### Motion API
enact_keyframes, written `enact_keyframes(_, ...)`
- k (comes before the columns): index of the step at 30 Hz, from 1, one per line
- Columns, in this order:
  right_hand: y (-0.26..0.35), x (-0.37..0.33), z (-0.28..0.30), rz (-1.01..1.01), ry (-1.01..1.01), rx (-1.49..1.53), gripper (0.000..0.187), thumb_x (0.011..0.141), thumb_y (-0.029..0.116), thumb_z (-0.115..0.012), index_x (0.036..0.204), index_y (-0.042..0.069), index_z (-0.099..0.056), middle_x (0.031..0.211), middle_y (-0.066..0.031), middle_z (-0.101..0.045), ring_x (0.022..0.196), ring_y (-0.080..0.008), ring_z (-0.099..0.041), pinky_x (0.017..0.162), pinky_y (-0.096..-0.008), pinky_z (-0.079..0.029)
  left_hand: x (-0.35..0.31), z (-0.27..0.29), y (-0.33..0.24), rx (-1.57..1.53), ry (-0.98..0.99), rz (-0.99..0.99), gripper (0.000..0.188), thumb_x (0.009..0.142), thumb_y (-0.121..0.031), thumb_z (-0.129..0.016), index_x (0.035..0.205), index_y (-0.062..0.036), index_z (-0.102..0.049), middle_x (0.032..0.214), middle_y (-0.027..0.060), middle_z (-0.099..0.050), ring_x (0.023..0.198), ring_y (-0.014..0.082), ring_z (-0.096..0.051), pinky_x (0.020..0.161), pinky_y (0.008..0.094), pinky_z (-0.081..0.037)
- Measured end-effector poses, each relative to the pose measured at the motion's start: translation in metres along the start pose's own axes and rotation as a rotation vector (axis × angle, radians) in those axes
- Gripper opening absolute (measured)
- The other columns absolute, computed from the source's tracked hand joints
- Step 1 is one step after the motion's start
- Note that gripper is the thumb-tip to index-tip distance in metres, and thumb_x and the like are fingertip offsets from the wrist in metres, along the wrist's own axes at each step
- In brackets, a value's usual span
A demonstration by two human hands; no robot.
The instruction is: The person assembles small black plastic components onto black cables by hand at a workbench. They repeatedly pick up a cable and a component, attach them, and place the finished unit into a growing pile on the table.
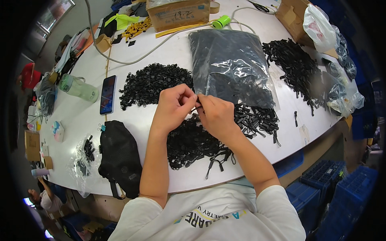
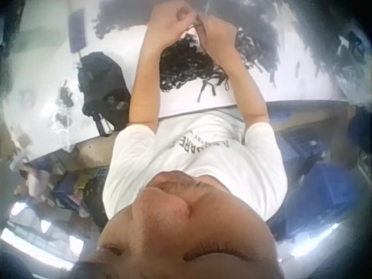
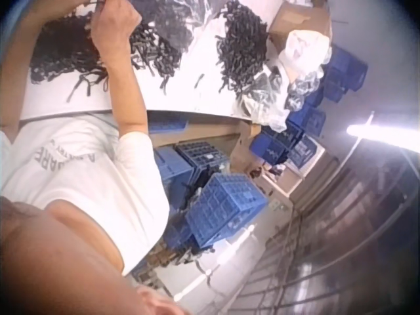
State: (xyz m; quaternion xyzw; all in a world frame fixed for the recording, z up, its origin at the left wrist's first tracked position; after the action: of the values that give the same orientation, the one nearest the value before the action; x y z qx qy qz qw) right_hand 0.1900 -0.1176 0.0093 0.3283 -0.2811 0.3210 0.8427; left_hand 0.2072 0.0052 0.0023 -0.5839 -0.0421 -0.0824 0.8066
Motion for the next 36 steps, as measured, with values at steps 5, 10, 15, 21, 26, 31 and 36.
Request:
enact_keyframes(5,-0.005,0.005,0.012,0.015,0.024,0.021,0.021,0.071,0.003,-0.071,0.091,0.002,-0.062,0.063,-0.0065,-0.054,0.053,-0.0233,-0.056,0.047,-0.0339,-0.043,0.002,-0.01,0.01,-0.11,0.11,0.078,0.027,0.092,-0.015,-0.054,0.071,0.0024,-0.058,0.056,0.004,-0.055,0.049,0.0088,-0.05,0.048,0.0256,-0.039)
enact_keyframes(10,-0.005,0.006,0.017,0.121,-0.016,0.134,0.021,0.066,0.004,-0.073,0.083,0.004,-0.061,0.065,-0.0063,-0.056,0.054,-0.0238,-0.056,0.047,-0.0336,-0.043,0.001,-0.017,0.013,-0.325,0.252,0.094,0.028,0.092,-0.013,-0.052,0.069,0.0018,-0.059,0.058,0.0025,-0.055,0.048,0.007,-0.048,0.046,0.0231,-0.038)
enact_keyframes(15,-0.005,0.004,0.015,0.114,0.066,0.145,0.023,0.063,0.008,-0.076,0.078,0.005,-0.059,0.064,-0.0064,-0.056,0.052,-0.0238,-0.056,0.047,-0.0338,-0.042,0.002,-0.004,0.01,-0.181,-0.07,-0.046,0.02,0.091,-0.009,-0.055,0.077,0.0037,-0.062,0.062,0.0046,-0.058,0.049,0.0079,-0.051,0.049,0.0228,-0.041)
enact_keyframes(21,-0.021,0.006,0.023,0.021,0.043,0.279,0.016,0.074,0.009,-0.072,0.076,0.003,-0.058,0.059,-0.0077,-0.053,0.047,-0.0248,-0.053,0.045,-0.0343,-0.04,0.002,-0.017,-0.009,-0.394,0.021,-0.082,0.011,0.089,-0.005,-0.062,0.094,0.0026,-0.068,0.086,0.0068,-0.064,0.071,0.0104,-0.061,0.061,0.0213,-0.046)
enact_keyframes(26,-0.02,0.005,0.022,-0.027,0.028,0.364,0.013,0.078,0.01,-0.07,0.077,0.002,-0.06,0.057,-0.0087,-0.052,0.045,-0.0243,-0.051,0.043,-0.0336,-0.038,0.002,-0.011,-0.009,-0.253,-0.048,-0.172,0.01,0.085,-0.002,-0.063,0.093,0.0018,-0.067,0.082,0.0067,-0.063,0.07,0.0134,-0.061,0.061,0.0243,-0.047)
enact_keyframes(31,-0.022,0.007,0.023,-0.119,0.024,0.359,0.01,0.079,0.009,-0.069,0.081,0.0,-0.064,0.059,-0.0124,-0.055,0.046,-0.0276,-0.052,0.045,-0.0341,-0.039,-0.003,-0.012,-0.024,0.248,0.017,-0.386,0.015,0.078,0.003,-0.064,0.093,0.0009,-0.065,0.076,0.0118,-0.06,0.066,0.025,-0.061,0.058,0.0312,-0.047)
enact_keyframes(36,-0.03,0.003,0.003,-0.128,0.342,0.268,0.013,0.08,0.014,-0.068,0.084,0.002,-0.065,0.066,-0.0154,-0.059,0.059,-0.0343,-0.057,0.053,-0.0394,-0.043,-0.005,-0.013,-0.021,0.368,0.092,-0.404,0.018,0.075,0.005,-0.063,0.093,0.001,-0.064,0.077,0.0137,-0.062,0.068,0.0301,-0.062,0.06,0.0358,-0.048)
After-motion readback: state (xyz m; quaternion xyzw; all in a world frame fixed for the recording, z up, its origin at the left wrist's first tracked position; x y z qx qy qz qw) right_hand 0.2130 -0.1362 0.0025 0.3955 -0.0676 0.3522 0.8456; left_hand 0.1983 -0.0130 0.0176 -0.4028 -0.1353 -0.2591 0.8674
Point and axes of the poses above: each hand's wrist, its own x-axis towards the middle knuckle, its own z-axis out of the back of the hand, y = z × x, the point moved 7 cm from there along x, towards the middle knuckle
